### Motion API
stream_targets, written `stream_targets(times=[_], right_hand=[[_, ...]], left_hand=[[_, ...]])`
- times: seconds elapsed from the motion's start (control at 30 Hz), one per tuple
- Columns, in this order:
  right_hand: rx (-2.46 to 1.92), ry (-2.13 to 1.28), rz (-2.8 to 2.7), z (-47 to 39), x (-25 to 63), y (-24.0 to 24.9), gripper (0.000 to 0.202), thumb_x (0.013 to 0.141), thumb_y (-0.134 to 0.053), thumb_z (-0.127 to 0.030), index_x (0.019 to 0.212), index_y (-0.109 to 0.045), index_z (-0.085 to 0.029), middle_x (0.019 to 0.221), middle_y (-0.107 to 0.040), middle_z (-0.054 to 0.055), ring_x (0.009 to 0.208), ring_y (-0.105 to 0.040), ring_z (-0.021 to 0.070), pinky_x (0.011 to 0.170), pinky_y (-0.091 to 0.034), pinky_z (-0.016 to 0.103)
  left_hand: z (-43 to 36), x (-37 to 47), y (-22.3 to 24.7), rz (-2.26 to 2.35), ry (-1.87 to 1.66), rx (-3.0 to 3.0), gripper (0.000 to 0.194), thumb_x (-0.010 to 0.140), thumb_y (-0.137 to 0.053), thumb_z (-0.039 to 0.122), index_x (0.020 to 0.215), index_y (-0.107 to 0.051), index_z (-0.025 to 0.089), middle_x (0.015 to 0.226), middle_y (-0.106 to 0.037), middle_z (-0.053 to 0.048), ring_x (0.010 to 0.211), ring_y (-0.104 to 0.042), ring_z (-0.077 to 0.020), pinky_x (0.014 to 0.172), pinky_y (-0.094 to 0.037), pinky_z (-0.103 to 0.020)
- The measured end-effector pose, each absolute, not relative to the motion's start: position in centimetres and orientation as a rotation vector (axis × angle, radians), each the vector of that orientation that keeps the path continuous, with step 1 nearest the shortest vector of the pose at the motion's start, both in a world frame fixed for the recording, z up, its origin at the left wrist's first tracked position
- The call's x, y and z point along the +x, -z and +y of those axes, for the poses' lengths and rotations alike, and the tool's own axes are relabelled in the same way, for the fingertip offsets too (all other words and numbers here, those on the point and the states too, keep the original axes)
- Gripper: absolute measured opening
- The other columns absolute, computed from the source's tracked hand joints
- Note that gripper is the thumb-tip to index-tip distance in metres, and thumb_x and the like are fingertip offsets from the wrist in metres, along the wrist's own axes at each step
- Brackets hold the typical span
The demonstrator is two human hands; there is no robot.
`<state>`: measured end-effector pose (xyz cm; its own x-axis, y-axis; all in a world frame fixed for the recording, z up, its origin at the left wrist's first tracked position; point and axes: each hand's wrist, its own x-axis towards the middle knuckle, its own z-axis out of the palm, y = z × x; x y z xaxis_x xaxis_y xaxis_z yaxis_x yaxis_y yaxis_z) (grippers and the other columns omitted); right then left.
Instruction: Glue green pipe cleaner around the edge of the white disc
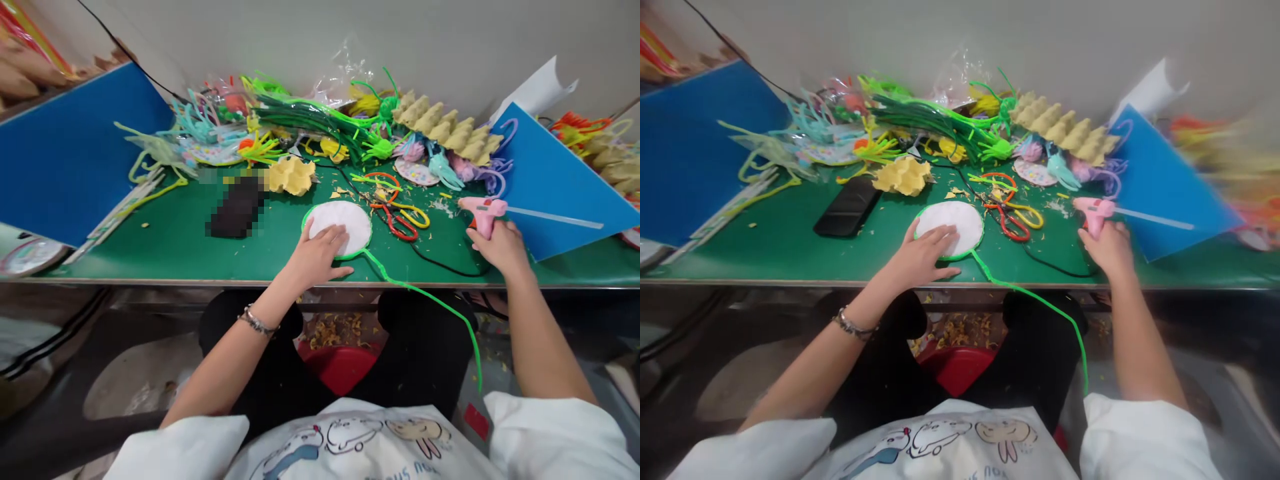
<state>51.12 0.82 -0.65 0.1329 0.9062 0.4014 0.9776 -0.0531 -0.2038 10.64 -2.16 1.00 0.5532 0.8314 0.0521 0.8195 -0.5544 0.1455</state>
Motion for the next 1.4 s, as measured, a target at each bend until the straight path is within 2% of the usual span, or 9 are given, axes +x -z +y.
stream_targets(times=[0.2, 0.3, 0.43, 0.6, 0.77, 1.0, 1.1, 1.23, 1.4], right_hand=[[-2.007, 0.362, -1.608, -5.6, 49.3, -1.3, 0.040, 0.068, -0.067, -0.058, 0.074, -0.052, -0.021, 0.073, -0.045, 0.007, 0.079, -0.046, 0.0275, 0.064, -0.037, 0.042], [-1.865, 0.243, -1.716, -7.7, 45.3, -1.4, 0.028, 0.079, -0.060, -0.046, 0.086, -0.059, -0.019, 0.083, -0.053, 0.011, 0.087, -0.052, 0.0287, 0.073, -0.043, 0.045], [-1.562, -0.179, -2.023, -8.4, 38.2, -0.7, 0.025, 0.088, -0.053, -0.039, 0.103, -0.060, -0.021, 0.094, -0.062, 0.007, 0.084, -0.063, 0.0192, 0.072, -0.052, 0.033], [-1.417, -0.390, -2.128, -7.3, 32.0, -0.3, 0.036, 0.087, -0.056, -0.036, 0.119, -0.052, -0.022, 0.104, -0.059, 0.009, 0.089, -0.063, 0.0199, 0.077, -0.054, 0.035], [-1.401, -0.456, -2.223, -6.2, 29.5, -1.7, 0.031, 0.086, -0.053, -0.022, 0.116, -0.054, -0.019, 0.102, -0.060, 0.009, 0.083, -0.062, 0.0197, 0.071, -0.051, 0.034], [-1.342, -0.454, -2.342, -5.6, 28.1, -3.1, 0.018, 0.091, -0.049, -0.023, 0.101, -0.064, -0.020, 0.100, -0.063, 0.009, 0.089, -0.063, 0.0219, 0.077, -0.046, 0.034], [-1.295, -0.448, -2.380, -4.4, 28.7, -2.9, 0.015, 0.090, -0.051, -0.022, 0.094, -0.066, -0.020, 0.094, -0.067, 0.007, 0.085, -0.064, 0.0200, 0.073, -0.045, 0.031], [-1.328, -0.490, -2.290, -2.9, 29.8, -2.2, 0.011, 0.087, -0.058, -0.024, 0.090, -0.068, -0.021, 0.086, -0.071, 0.003, 0.070, -0.062, 0.0156, 0.063, -0.043, 0.027], [-1.312, -0.530, -2.195, -3.2, 30.4, -1.1, 0.012, 0.089, -0.055, -0.024, 0.087, -0.066, -0.021, 0.083, -0.068, 0.002, 0.075, -0.062, 0.0141, 0.065, -0.044, 0.025]], left_hand=[[-1.0, 11.8, -0.9, 1.411, -0.096, 2.692, 0.077, 0.086, -0.055, 0.058, 0.146, -0.037, 0.013, 0.156, -0.030, -0.017, 0.145, -0.027, -0.0300, 0.119, 0.000, -0.058], [-0.4, 12.2, -0.8, 1.432, -0.051, 2.691, 0.089, 0.083, -0.055, 0.065, 0.147, -0.033, 0.007, 0.156, -0.025, -0.022, 0.147, -0.022, -0.0313, 0.119, 0.003, -0.055], [0.1, 12.0, -1.1, 1.458, 0.026, 2.678, 0.093, 0.082, -0.052, 0.067, 0.147, -0.032, 0.003, 0.154, -0.030, -0.024, 0.144, -0.030, -0.0316, 0.120, 0.005, -0.053], [0.4, 11.3, -2.2, 1.441, 0.109, 2.681, 0.087, 0.080, -0.056, 0.066, 0.144, -0.040, 0.010, 0.152, -0.037, -0.018, 0.140, -0.037, -0.0286, 0.120, 0.006, -0.049], [-0.2, 9.5, -2.3, 1.425, 0.131, 2.668, 0.089, 0.077, -0.057, 0.069, 0.144, -0.040, 0.014, 0.153, -0.036, -0.017, 0.140, -0.038, -0.0285, 0.119, 0.006, -0.050], [-1.7, 6.7, -2.4, 1.406, 0.099, 2.637, 0.080, 0.083, -0.051, 0.067, 0.143, -0.043, 0.015, 0.152, -0.039, -0.014, 0.139, -0.040, -0.0250, 0.119, 0.009, -0.046], [-1.8, 7.1, -2.7, 1.436, 0.008, 2.658, 0.066, 0.090, -0.041, 0.064, 0.133, -0.054, 0.015, 0.145, -0.050, -0.014, 0.131, -0.049, -0.0258, 0.120, 0.004, -0.048], [-1.2, 8.3, -2.9, 1.490, -0.025, 2.751, 0.064, 0.096, -0.027, 0.057, 0.110, -0.066, 0.009, 0.116, -0.067, -0.015, 0.102, -0.066, -0.0289, 0.117, -0.015, -0.056], [-1.3, 9.0, -2.5, 1.546, 0.020, 2.800, 0.065, 0.092, -0.033, 0.061, 0.107, -0.065, 0.007, 0.113, -0.066, -0.018, 0.100, -0.065, -0.0347, 0.108, -0.033, -0.062]])
